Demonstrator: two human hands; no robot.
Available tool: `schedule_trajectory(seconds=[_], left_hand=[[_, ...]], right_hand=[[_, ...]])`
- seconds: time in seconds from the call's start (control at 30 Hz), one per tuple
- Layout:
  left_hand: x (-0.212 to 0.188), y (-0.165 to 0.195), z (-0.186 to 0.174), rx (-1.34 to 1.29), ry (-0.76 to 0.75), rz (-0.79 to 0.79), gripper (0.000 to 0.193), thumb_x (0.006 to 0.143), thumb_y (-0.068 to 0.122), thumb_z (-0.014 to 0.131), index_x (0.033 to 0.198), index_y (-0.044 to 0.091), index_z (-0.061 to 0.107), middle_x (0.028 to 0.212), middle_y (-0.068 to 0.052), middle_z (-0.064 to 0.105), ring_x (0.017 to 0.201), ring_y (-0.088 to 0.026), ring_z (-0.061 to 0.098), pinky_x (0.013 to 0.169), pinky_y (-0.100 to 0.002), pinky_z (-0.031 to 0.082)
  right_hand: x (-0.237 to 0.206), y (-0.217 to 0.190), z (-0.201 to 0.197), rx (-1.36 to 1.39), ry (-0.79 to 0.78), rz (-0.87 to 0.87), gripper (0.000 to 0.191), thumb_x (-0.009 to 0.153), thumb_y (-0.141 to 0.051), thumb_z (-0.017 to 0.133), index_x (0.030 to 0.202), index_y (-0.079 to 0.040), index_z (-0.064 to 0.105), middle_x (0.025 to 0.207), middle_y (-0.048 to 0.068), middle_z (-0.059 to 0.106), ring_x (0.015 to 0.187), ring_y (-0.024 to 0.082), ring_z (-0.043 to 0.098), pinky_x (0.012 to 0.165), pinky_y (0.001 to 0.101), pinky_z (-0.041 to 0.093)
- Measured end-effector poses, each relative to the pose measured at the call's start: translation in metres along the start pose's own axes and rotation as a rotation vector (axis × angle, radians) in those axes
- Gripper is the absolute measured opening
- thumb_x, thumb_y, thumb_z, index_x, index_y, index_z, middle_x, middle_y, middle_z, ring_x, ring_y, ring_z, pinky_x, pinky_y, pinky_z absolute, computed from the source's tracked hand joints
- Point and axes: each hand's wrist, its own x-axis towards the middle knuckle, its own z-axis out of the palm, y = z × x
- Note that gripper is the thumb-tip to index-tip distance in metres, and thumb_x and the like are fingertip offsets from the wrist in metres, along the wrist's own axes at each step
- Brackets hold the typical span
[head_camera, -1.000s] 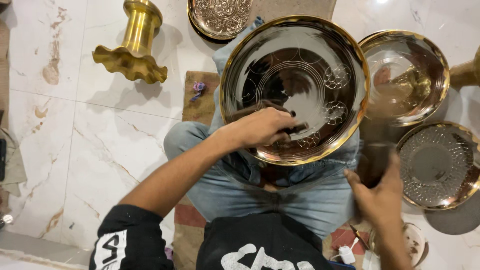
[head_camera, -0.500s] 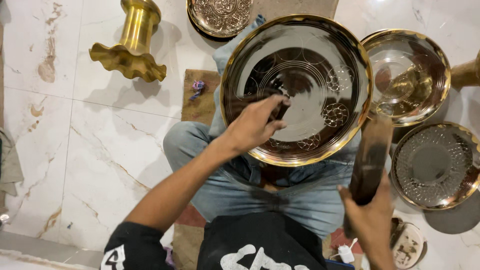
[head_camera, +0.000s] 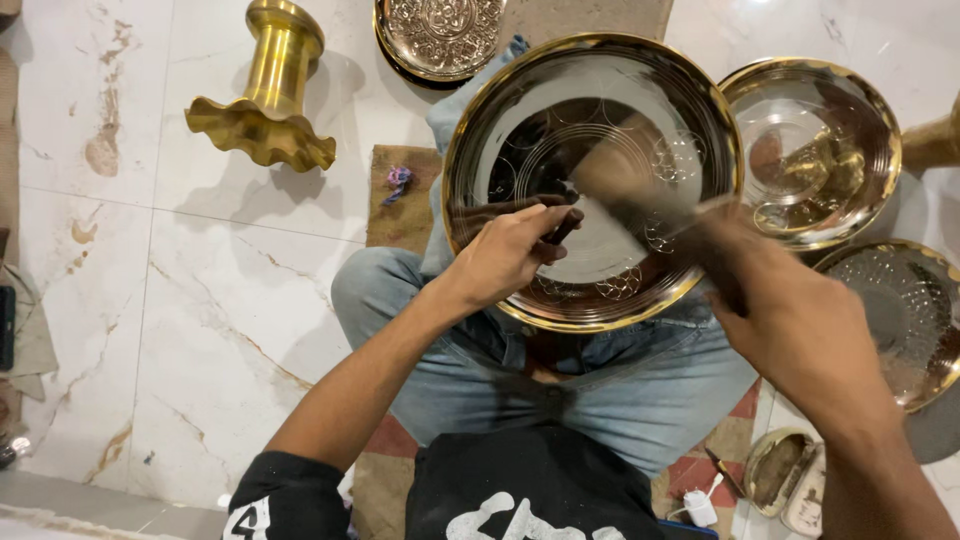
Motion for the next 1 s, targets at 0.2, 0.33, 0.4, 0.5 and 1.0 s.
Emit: schedule_trajectory(seconds=[0.2,0.33,0.4,0.5,1.0], left_hand=[[-0.003,-0.003,0.008,-0.064,0.056,-0.041,0.04,0.089,-0.007,0.065,0.127,0.0,0.058,0.107,-0.018,0.067,0.097,-0.033,0.073,0.08,-0.041,0.058],[-0.007,0.004,0.008,0.049,0.127,-0.05,0.043,0.086,-0.005,0.07,0.127,-0.001,0.058,0.102,-0.019,0.067,0.094,-0.038,0.069,0.076,-0.044,0.055],[-0.012,0.009,0.007,-0.005,0.166,-0.089,0.042,0.088,-0.007,0.065,0.129,0.0,0.057,0.107,-0.019,0.068,0.097,-0.037,0.071,0.08,-0.043,0.057],[-0.02,0.018,0.01,-0.005,0.274,-0.121,0.038,0.09,-0.004,0.065,0.128,0.0,0.057,0.106,-0.021,0.068,0.097,-0.039,0.07,0.081,-0.044,0.056],[-0.042,0.035,0.044,0.065,0.634,-0.389,0.021,0.101,0.008,0.067,0.112,-0.003,0.052,0.09,-0.016,0.064,0.078,-0.03,0.066,0.071,-0.041,0.053]], right_hand=[[0.016,-0.005,-0.013,-0.131,-0.123,-0.051,0.091,0.072,-0.016,0.076,0.156,-0.033,0.045,0.116,0.012,0.072,0.102,0.034,0.073,0.077,0.0477,0.058],[0.023,-0.01,-0.02,-0.053,-0.048,0.019,0.075,0.091,-0.02,0.069,0.158,-0.033,0.039,0.109,0.013,0.069,0.089,0.033,0.072,0.075,0.0455,0.058],[0.03,-0.015,-0.028,-0.38,-0.37,0.059,0.079,0.094,-0.015,0.063,0.163,-0.041,0.034,0.104,0.006,0.067,0.082,0.023,0.074,0.069,0.0395,0.061],[0.042,-0.027,-0.039,-0.215,-0.206,0.068,0.071,0.101,-0.023,0.061,0.165,-0.034,0.031,0.103,0.006,0.066,0.074,0.023,0.071,0.065,0.0374,0.06],[0.041,-0.09,-0.065,-0.661,-0.316,-0.37,0.086,0.097,-0.006,0.058,0.167,-0.032,0.015,0.1,0.012,0.059,0.075,0.019,0.062,0.065,0.0312,0.058]])
